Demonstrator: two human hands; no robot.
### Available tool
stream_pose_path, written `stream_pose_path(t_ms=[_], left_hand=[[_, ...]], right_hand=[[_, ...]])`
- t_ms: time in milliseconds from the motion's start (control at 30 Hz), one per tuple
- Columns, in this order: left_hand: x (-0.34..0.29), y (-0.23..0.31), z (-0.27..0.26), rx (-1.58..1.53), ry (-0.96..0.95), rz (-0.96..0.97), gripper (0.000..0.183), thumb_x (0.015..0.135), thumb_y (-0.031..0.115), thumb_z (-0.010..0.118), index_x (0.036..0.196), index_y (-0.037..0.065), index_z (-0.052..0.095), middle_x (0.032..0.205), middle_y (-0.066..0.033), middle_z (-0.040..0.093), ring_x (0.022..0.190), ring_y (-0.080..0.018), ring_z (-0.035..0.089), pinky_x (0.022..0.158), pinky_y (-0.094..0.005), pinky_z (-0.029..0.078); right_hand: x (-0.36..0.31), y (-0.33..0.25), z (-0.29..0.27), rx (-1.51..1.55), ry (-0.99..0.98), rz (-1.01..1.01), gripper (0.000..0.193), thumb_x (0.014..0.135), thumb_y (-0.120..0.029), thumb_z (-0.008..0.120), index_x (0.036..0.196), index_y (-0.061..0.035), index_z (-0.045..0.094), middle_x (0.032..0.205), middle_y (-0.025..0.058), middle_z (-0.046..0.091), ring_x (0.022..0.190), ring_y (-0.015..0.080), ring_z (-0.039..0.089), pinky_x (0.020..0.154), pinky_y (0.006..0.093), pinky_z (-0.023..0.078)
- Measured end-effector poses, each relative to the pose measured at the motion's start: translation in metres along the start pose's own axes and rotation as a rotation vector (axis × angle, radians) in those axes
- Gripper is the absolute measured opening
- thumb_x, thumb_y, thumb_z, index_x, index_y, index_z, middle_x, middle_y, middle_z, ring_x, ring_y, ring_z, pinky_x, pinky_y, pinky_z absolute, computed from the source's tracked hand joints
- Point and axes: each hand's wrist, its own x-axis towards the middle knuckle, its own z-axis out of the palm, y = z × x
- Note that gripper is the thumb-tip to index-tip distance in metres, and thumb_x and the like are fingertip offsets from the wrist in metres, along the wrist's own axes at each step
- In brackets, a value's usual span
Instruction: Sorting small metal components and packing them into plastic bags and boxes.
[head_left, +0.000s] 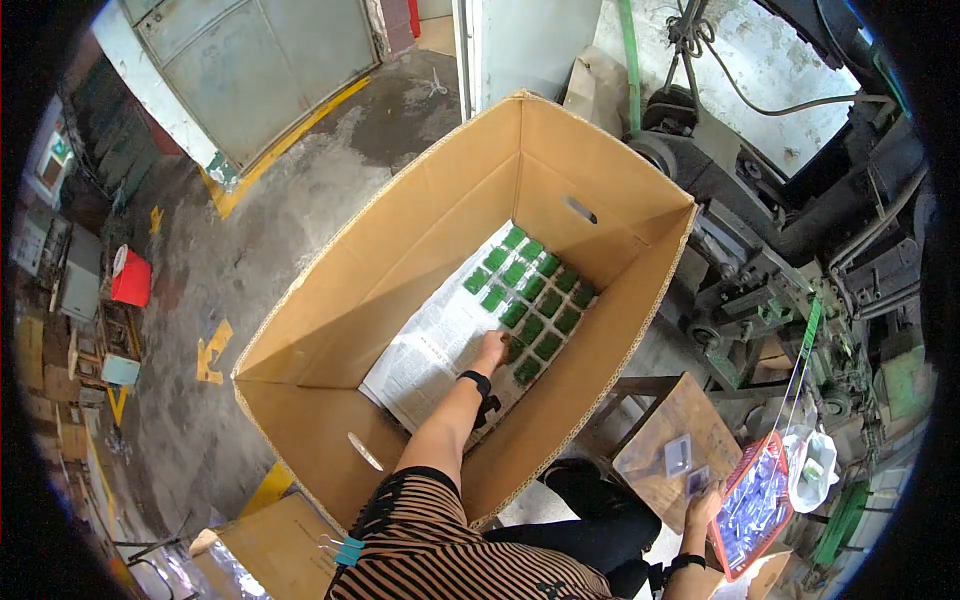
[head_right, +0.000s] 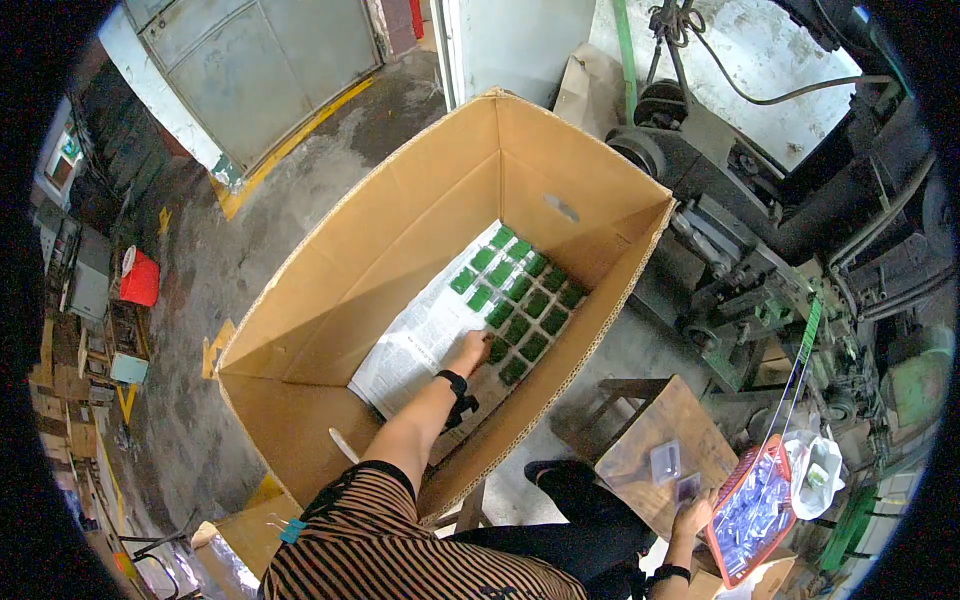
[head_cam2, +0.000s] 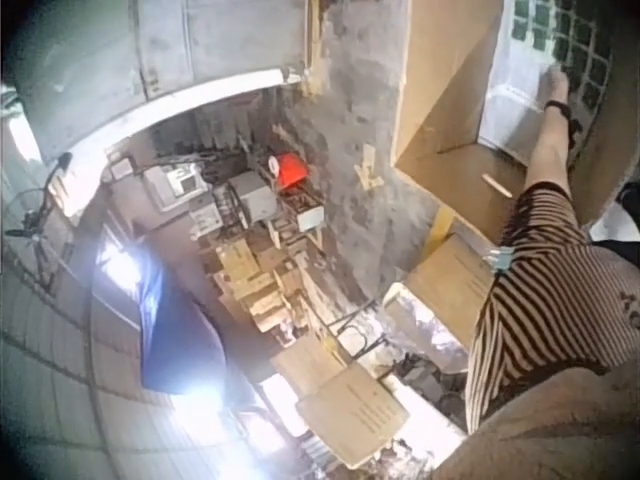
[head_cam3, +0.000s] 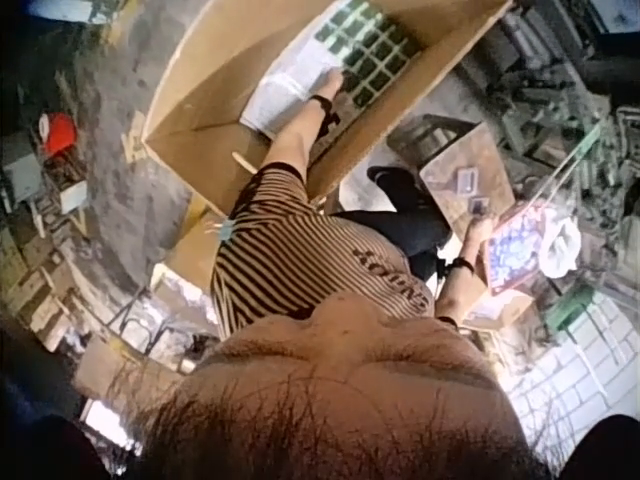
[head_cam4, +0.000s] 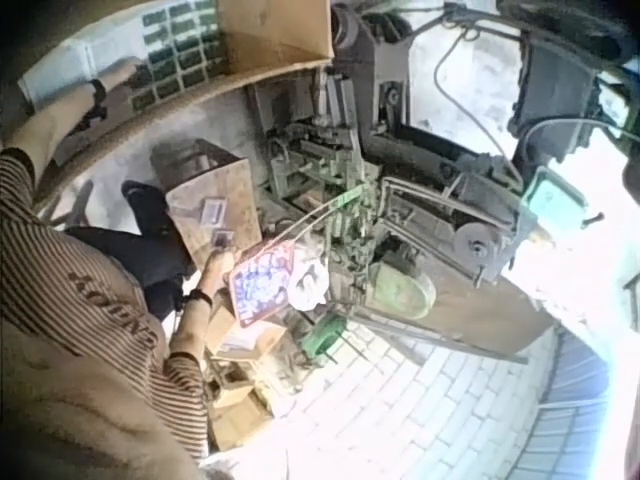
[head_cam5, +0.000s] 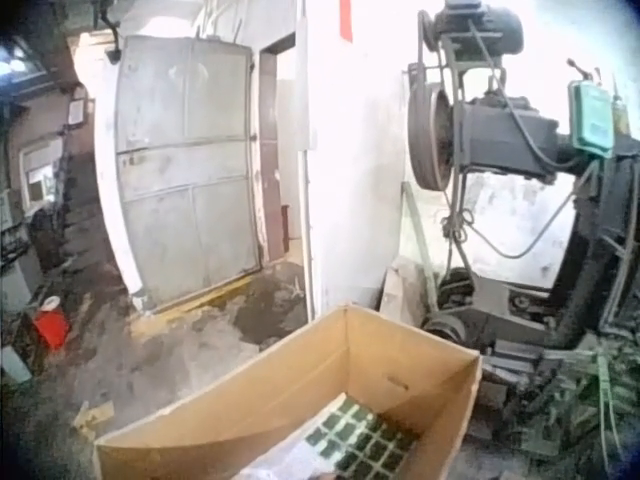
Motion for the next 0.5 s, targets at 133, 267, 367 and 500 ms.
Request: stream_pose_path(t_ms=[133, 267, 367, 500], left_hand=[[-0.010, -0.003, 0.010, 0.178, -0.059, -0.029, 0.029, 0.085, 0.017, 0.042, 0.096, -0.002, 0.061, 0.096, -0.0286, 0.059, 0.090, -0.0391, 0.058, 0.075, -0.0437, 0.044], [-0.006, 0.011, 0.001, 0.271, -0.108, 0.015, 0.033, 0.086, 0.019, 0.037, 0.098, -0.003, 0.058, 0.101, -0.0307, 0.056, 0.097, -0.0402, 0.055, 0.078, -0.0455, 0.042], [0.005, 0.018, -0.017, 0.240, -0.192, 0.105, 0.033, 0.085, 0.018, 0.040, 0.105, -0.003, 0.055, 0.107, -0.0307, 0.054, 0.103, -0.0406, 0.052, 0.084, -0.0438, 0.041], [0.022, 0.075, -0.069, 0.397, 0.004, 0.181, 0.029, 0.074, 0.011, 0.052, 0.101, 0.000, 0.060, 0.094, -0.0221, 0.063, 0.090, -0.0305, 0.061, 0.076, -0.0406, 0.047]], right_hand=[[0.006, -0.018, -0.020, -0.012, -0.113, -0.041, 0.026, 0.065, 0.004, 0.049, 0.090, 0.0057, 0.055, 0.097, 0.0243, 0.054, 0.097, 0.0413, 0.051, 0.085, 0.0435, 0.043], [0.009, 0.000, -0.007, -0.069, -0.254, -0.057, 0.027, 0.061, 0.004, 0.055, 0.088, 0.0036, 0.055, 0.099, 0.0230, 0.055, 0.086, 0.0398, 0.057, 0.074, 0.0437, 0.048], [0.011, -0.001, -0.003, -0.113, -0.171, -0.073, 0.021, 0.063, 0.001, 0.057, 0.084, 0.0000, 0.059, 0.083, 0.0211, 0.062, 0.074, 0.0386, 0.061, 0.066, 0.0442, 0.049], [0.023, -0.029, -0.035, 0.010, -0.288, 0.025, 0.006, 0.066, -0.006, 0.060, 0.069, -0.0009, 0.062, 0.069, 0.0220, 0.062, 0.068, 0.0373, 0.062, 0.062, 0.0450, 0.049]])
